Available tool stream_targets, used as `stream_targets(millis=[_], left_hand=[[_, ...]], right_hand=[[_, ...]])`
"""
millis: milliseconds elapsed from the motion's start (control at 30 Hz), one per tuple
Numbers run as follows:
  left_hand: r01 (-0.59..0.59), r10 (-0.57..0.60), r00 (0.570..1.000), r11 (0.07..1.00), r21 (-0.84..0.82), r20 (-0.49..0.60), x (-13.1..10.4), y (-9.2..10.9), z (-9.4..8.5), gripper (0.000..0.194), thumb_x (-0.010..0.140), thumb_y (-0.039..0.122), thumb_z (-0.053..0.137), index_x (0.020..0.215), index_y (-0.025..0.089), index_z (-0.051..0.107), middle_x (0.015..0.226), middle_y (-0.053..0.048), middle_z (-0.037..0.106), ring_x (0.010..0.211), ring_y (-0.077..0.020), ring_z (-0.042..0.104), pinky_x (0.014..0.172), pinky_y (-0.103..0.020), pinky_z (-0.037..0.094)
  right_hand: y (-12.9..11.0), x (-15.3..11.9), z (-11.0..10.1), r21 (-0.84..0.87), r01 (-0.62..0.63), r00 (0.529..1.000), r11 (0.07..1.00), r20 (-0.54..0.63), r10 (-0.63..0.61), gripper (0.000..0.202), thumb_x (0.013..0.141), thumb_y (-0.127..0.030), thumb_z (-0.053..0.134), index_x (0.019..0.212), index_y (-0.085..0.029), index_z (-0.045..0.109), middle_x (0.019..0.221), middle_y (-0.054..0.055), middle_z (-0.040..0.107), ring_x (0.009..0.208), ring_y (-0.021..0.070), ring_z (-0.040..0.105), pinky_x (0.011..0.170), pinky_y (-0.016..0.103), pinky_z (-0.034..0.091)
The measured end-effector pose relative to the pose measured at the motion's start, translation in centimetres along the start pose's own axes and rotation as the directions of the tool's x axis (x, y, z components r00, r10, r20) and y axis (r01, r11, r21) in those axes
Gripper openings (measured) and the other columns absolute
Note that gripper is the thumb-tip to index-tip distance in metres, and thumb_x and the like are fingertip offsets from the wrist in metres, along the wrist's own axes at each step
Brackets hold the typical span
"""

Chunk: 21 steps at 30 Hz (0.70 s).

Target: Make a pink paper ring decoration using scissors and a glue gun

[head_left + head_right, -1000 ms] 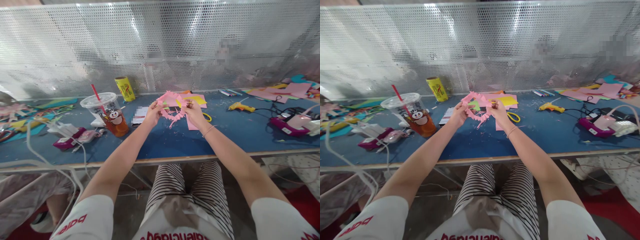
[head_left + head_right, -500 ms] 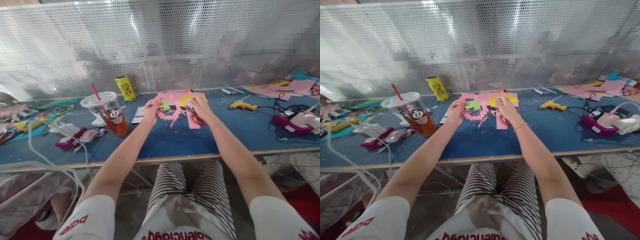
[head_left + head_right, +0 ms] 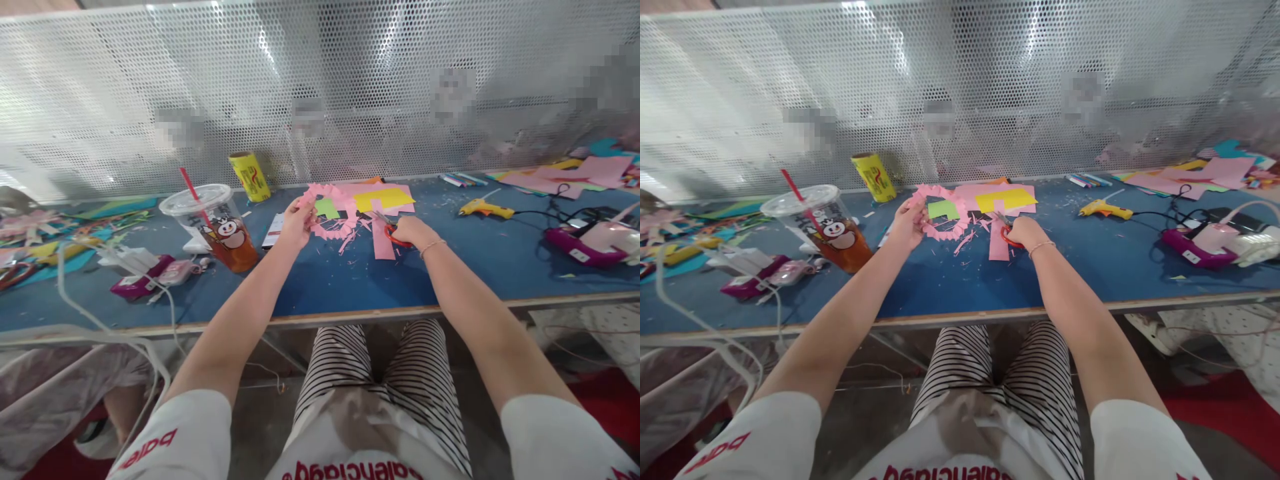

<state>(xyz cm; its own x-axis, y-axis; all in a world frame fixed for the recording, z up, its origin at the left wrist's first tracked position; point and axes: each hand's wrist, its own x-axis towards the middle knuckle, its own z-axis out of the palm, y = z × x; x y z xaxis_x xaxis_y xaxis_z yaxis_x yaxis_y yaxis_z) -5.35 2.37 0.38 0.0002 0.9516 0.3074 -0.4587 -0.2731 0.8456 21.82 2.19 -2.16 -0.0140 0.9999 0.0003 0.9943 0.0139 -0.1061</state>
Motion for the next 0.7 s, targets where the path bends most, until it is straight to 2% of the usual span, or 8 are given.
stream_targets(millis=[100, 167, 333, 433, 533, 700], left_hand=[[0.019, -0.018, 0.999, 1.0, -0.016, 0.046, -0.1, 0.2, -0.1, 0.031, 0.059, 0.026, 0.077, 0.067, 0.019, 0.047, 0.045, 0.009, 0.042, 0.038, -0.004, 0.04, 0.043, -0.019, 0.039], [0.021, -0.019, 0.997, 0.999, -0.027, 0.072, -0.2, 0.4, -0.1, 0.03, 0.06, 0.025, 0.075, 0.065, 0.019, 0.046, 0.043, 0.01, 0.038, 0.038, -0.0043, 0.039, 0.044, -0.019, 0.039], [0.021, -0.019, 0.997, 1.0, -0.016, 0.081, -0.5, 1.0, 0.0, 0.022, 0.066, 0.025, 0.07, 0.064, 0.019, 0.049, 0.044, 0.01, 0.033, 0.038, -0.0032, 0.036, 0.048, -0.02, 0.042], [0.021, -0.021, 0.999, 1.0, 0.002, 0.031, -0.2, 1.0, -0.1, 0.019, 0.067, 0.028, 0.07, 0.069, 0.019, 0.054, 0.043, 0.01, 0.031, 0.037, -0.0031, 0.035, 0.047, -0.02, 0.041], [0.002, -0.001, 0.999, 1.0, 0.011, -0.048, 0.3, 0.8, -0.4, 0.025, 0.063, 0.031, 0.074, 0.069, 0.019, 0.053, 0.042, 0.011, 0.032, 0.035, -0.0028, 0.034, 0.043, -0.02, 0.037], [0.004, 0.001, 0.99, 0.999, 0.036, -0.143, 0.9, 0.8, -1.1, 0.032, 0.057, 0.035, 0.077, 0.067, 0.019, 0.05, 0.043, 0.011, 0.037, 0.034, -0.0013, 0.032, 0.041, -0.019, 0.033]], right_hand=[[0.7, 0.1, -0.1, 0.004, -0.004, 1.0, 1.0, -0.004, 0.004, 0.047, 0.081, -0.046, 0.042, 0.096, -0.009, 0.068, 0.106, 0.023, 0.066, 0.096, 0.03, 0.063, 0.076, 0.033, 0.047], [0.9, 0.2, -0.3, 0.067, 0.028, 0.999, 0.997, -0.037, -0.025, 0.043, 0.08, -0.045, 0.044, 0.097, -0.012, 0.066, 0.105, 0.021, 0.066, 0.094, 0.0285, 0.063, 0.074, 0.032, 0.046], [0.0, -0.2, -0.8, 0.32, 0.099, 0.959, 0.942, -0.282, -0.005, 0.043, 0.076, -0.046, 0.052, 0.103, -0.013, 0.055, 0.094, 0.017, 0.065, 0.081, 0.0268, 0.062, 0.065, 0.032, 0.045], [-0.7, -0.5, -0.9, 0.45, 0.232, 0.931, 0.863, -0.361, -0.062, 0.044, 0.074, -0.049, 0.057, 0.102, -0.015, 0.05, 0.093, 0.013, 0.063, 0.08, 0.0237, 0.059, 0.067, 0.033, 0.045], [-1.4, -0.7, -0.8, 0.569, 0.359, 0.916, 0.74, -0.365, -0.164, 0.04, 0.072, -0.048, 0.061, 0.095, -0.018, 0.047, 0.091, 0.007, 0.059, 0.079, 0.0191, 0.056, 0.07, 0.031, 0.044], [-1.8, -1.1, -0.6, 0.677, 0.403, 0.915, 0.616, -0.301, -0.268, 0.03, 0.077, -0.048, 0.055, 0.082, -0.021, 0.041, 0.075, -0.001, 0.051, 0.068, 0.0137, 0.048, 0.066, 0.029, 0.041]])
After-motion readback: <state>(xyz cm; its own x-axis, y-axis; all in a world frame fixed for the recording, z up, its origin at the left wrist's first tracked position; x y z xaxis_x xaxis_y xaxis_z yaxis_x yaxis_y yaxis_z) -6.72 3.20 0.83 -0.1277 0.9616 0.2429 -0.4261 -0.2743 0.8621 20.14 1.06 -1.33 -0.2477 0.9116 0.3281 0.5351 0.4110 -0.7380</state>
